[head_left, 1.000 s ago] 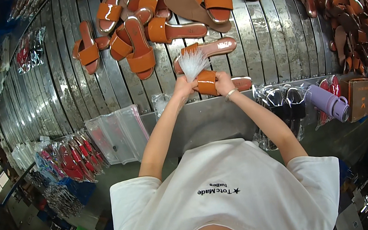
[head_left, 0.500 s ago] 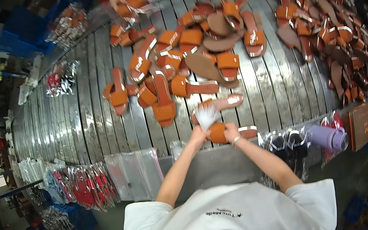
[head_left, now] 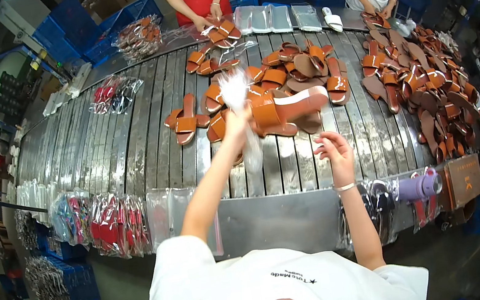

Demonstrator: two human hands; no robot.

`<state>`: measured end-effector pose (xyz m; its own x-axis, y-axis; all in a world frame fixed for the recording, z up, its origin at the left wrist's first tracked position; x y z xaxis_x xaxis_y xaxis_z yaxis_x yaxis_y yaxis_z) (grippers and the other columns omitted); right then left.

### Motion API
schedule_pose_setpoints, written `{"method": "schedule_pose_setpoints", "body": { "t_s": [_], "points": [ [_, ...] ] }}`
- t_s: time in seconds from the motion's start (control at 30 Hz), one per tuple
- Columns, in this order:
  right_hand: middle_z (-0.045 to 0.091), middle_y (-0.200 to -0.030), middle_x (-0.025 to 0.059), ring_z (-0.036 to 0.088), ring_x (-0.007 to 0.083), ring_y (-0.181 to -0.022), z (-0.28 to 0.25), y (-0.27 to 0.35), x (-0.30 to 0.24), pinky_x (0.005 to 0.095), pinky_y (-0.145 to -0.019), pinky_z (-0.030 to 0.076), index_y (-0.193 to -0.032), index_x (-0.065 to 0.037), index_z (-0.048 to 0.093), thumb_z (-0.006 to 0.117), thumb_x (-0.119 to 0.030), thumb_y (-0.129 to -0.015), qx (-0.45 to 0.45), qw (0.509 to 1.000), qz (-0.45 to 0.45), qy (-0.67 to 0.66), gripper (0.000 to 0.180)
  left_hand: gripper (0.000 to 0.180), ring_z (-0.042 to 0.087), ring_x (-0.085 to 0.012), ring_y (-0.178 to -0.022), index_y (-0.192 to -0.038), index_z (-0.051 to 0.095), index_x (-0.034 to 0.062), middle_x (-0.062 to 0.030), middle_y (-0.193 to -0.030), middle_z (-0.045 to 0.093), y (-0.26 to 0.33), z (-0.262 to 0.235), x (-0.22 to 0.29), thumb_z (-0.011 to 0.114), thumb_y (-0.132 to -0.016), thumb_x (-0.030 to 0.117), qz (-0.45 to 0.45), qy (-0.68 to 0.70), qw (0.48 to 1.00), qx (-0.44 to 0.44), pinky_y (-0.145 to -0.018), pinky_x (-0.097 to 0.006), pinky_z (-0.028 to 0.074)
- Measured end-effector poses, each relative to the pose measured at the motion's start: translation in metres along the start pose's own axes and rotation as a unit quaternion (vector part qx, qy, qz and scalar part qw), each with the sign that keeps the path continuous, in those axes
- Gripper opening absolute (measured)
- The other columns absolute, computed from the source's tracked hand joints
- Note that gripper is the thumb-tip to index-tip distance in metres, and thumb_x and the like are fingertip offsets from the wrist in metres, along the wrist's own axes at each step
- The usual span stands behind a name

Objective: The person picks up sandals from a metal mesh table and places them into clear plastic bags. They handle multiple pairs of sandals, including brown and black styles, individually inserting them into packaging. The person then moves the packaged sandals to a blue crate.

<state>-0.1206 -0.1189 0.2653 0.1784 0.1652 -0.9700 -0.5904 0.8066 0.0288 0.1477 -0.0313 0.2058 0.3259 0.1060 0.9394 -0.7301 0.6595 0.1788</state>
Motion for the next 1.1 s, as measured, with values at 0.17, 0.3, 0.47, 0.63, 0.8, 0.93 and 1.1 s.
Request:
{"method": "schedule_pose_setpoints", "body": {
  "t_s": [0.17,0.3,0.47,0.63,0.8,0.93,1.1],
  "points": [
    [0.063,-0.085,0.0077,0.059,0.0114,-0.066,-0.031,0.118,0.034,0.0201,-0.054,0.043,-0.099,0.000,0.056,0.054,-0.009,-0.085,0.099,0.995,0.016,0.023,0.016,0.037,0.062,-0.0178,-0.071,-0.115,0.050,0.0015,-0.0094,-0.094,0.061,-0.030,-0.063,0.000,0.059,-0.083,0.018,0.001,-0.004,0.999,0.036,-0.056,-0.029,0.051],
    [0.062,-0.083,0.0053,0.059,0.0101,-0.062,-0.085,0.253,0.116,0.0212,-0.051,0.043,-0.099,-0.002,0.056,0.058,-0.013,-0.083,0.218,0.966,0.131,0.055,0.019,0.010,0.047,-0.0102,-0.046,-0.086,0.051,0.0072,-0.0028,-0.065,0.054,0.065,-0.024,-0.075,0.057,-0.081,0.013,-0.084,-0.143,0.974,-0.154,-0.037,-0.025,0.036],
    [0.064,-0.080,0.0060,0.059,0.0102,-0.059,-0.157,0.444,0.190,0.0217,-0.051,0.044,-0.097,-0.002,0.058,0.061,-0.011,-0.079,0.431,0.879,0.193,0.067,0.020,0.033,0.052,-0.0169,-0.063,-0.100,0.052,0.0073,-0.0057,-0.090,0.058,0.149,-0.047,-0.205,0.068,-0.072,0.011,-0.298,-0.195,0.930,-0.088,-0.043,-0.027,0.037],
    [0.065,-0.076,0.0077,0.060,0.0116,-0.054,-0.177,0.639,0.238,0.0246,-0.051,0.048,-0.090,-0.002,0.063,0.063,-0.011,-0.073,0.623,0.735,0.264,0.045,0.019,0.023,0.056,-0.0245,-0.066,-0.087,0.049,-0.0060,-0.0145,-0.084,0.057,0.158,-0.076,-0.262,0.063,-0.072,0.005,-0.212,-0.281,0.929,-0.117,-0.052,-0.034,0.046],
    [0.065,-0.074,0.0065,0.060,0.0114,-0.054,-0.192,0.813,0.256,0.0251,-0.046,0.046,-0.091,-0.004,0.064,0.061,-0.013,-0.076,0.714,0.633,0.294,-0.057,0.018,0.024,0.056,-0.0238,-0.069,-0.091,0.050,-0.0046,-0.0134,-0.086,0.057,0.280,0.010,-0.328,0.062,-0.074,0.008,-0.216,-0.422,0.860,-0.190,-0.055,-0.034,0.046],
    [0.064,-0.074,0.0044,0.059,0.0111,-0.054,-0.251,0.963,0.249,0.0250,-0.047,0.046,-0.091,-0.004,0.063,0.062,-0.015,-0.075,0.763,0.592,0.256,-0.050,0.019,0.025,0.056,-0.0232,-0.071,-0.094,0.050,-0.0034,-0.0126,-0.088,0.057,0.419,0.107,-0.396,0.061,-0.075,0.010,-0.231,-0.457,0.810,-0.287,-0.057,-0.033,0.046],
    [0.064,-0.074,0.0044,0.059,0.0102,-0.060,-0.356,1.128,0.205,0.0245,-0.054,0.047,-0.088,-0.005,0.063,0.064,-0.017,-0.074,0.765,0.592,0.253,0.008,0.018,0.026,0.056,-0.0225,-0.074,-0.097,0.050,-0.0019,-0.0115,-0.091,0.057,0.621,0.215,-0.471,0.060,-0.077,0.013,-0.252,-0.483,0.748,-0.378,-0.061,-0.033,0.046]
  ]
}}
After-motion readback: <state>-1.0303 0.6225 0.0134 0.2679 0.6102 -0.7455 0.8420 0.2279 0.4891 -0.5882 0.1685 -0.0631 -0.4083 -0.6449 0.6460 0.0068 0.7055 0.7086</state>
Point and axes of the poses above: each hand's wrist, its own y-axis away from the middle knuckle, its own z-axis out of the palm, x = y × z, the point moved 8 cm from there along -y, towards the middle knuckle
